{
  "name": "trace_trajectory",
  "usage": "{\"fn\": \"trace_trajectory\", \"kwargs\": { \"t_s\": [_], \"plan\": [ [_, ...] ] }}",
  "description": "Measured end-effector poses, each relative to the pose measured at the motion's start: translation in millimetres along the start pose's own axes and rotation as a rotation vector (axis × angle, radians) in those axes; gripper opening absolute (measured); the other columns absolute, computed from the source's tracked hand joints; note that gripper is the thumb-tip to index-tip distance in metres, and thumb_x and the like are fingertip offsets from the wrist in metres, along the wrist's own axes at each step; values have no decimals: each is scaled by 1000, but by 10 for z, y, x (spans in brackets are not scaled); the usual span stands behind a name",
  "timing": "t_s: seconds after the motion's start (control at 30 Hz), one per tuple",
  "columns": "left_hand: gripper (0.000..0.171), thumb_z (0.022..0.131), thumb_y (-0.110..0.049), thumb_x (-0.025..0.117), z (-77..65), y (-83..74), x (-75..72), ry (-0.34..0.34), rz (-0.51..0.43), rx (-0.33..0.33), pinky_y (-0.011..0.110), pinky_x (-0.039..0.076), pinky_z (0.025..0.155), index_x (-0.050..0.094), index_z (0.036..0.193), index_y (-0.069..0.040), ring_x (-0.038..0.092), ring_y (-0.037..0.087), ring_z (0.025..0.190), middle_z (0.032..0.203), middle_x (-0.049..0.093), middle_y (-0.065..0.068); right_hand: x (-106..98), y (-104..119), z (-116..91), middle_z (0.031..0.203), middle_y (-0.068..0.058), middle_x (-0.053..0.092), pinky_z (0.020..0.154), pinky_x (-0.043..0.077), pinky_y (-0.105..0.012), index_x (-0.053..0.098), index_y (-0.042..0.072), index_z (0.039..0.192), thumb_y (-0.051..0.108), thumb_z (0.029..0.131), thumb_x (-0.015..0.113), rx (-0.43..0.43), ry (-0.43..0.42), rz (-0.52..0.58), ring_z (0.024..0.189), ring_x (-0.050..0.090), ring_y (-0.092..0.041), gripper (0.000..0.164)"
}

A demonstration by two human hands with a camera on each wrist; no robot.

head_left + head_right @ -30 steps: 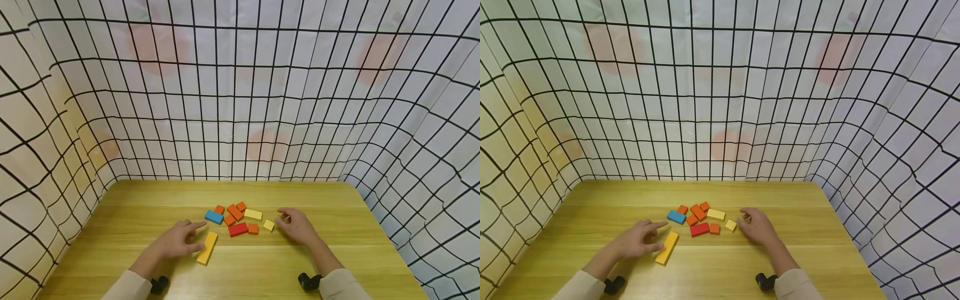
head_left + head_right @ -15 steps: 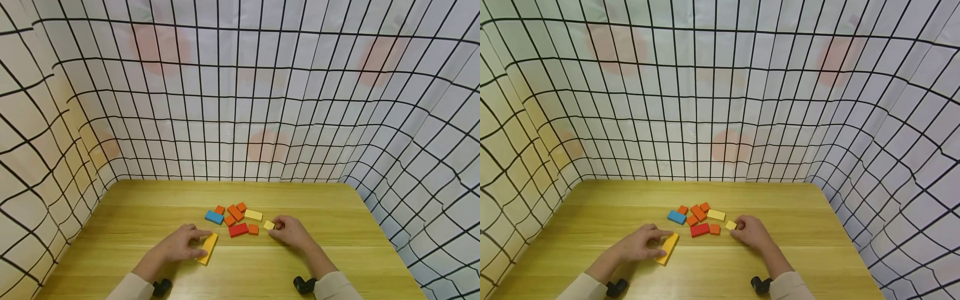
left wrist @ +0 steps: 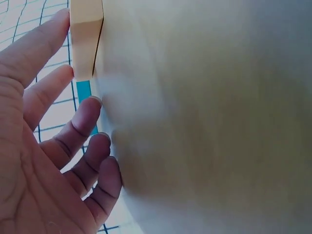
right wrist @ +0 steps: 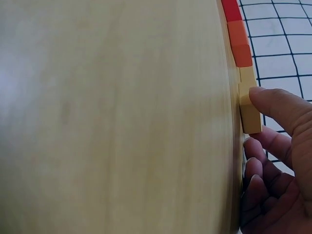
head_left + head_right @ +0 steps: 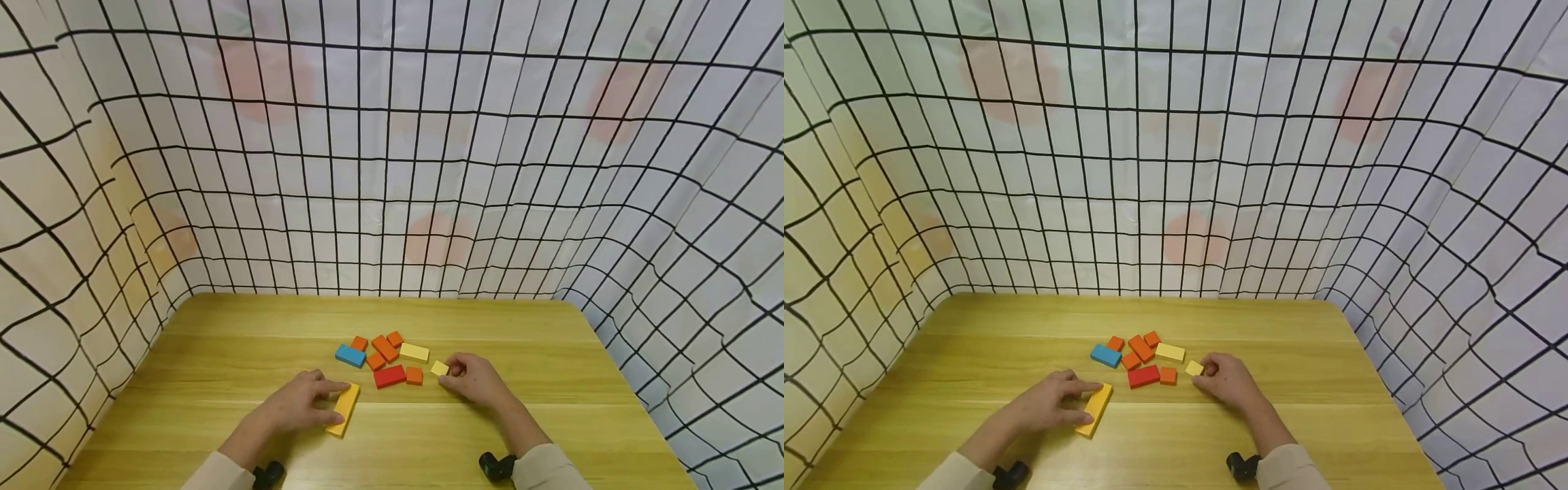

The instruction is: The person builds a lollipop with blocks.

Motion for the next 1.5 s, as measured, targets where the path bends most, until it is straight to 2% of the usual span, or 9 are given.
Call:
{"fn": "trace_trajectory", "kwargs": {
  "t_s": [0.2, 0.37, 0.67, 1.03, 1.23, 1.5],
  "plan": [
    [62, 87, -60, 72, 12, -95, 79, -16, 14, 17, 31, 44, 77, 64, 140, -29, 50, 12, 93, 98, 56, -7, -14, 3, -3, 88, 1, 61, 69, 45, -28, 71, 15, 102, 27, 87, 82, -12, 1, -11, 76, 52, -14, 22],
    [62, 86, -60, 73, 14, -184, 119, -55, 27, 27, 29, 42, 73, 65, 139, -28, 47, 11, 88, 94, 55, -6, -14, 7, -2, 89, 1, 62, 68, 45, -27, 71, 14, 104, 28, 88, 81, -26, 9, -1, 76, 53, -14, 24],
    [61, 85, -59, 76, 47, -314, 189, -121, 51, 8, 26, 41, 69, 68, 135, -25, 45, 8, 83, 91, 54, -7, 2, 76, -10, 90, 2, 64, 70, 46, -26, 71, 13, 109, 31, 90, 80, -61, 29, 3, 79, 55, -14, 28],
    [64, 80, -63, 77, 84, -397, 307, -172, 73, -36, 23, 41, 65, 69, 131, -25, 48, 6, 82, 93, 56, -8, 69, 373, -91, 95, 2, 65, 74, 49, -24, 70, 14, 111, 33, 91, 78, -147, 126, 33, 86, 57, -12, 28],
    [66, 79, -67, 76, 96, -468, 360, -179, 64, -23, 22, 41, 65, 70, 131, -26, 46, 3, 78, 90, 56, -11, 156, 500, -136, 95, 3, 66, 72, 50, -24, 71, 14, 112, 32, 92, 77, -207, 170, 25, 85, 58, -10, 27],
    [66, 78, -67, 78, 125, -572, 432, -193, 51, 11, 23, 42, 67, 72, 127, -22, 46, 1, 76, 86, 57, -14, 329, 567, -166, 92, 5, 67, 72, 51, -25, 71, 17, 116, 38, 94, 74, -235, 231, 14, 81, 60, -11, 30]
  ]
}}
Point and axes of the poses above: each hand's wrist, its own z-axis towards the middle knuckle, its own x-axis out of the palm, y = z × x, the point moved 7 cm from there along z, towards the middle knuckle
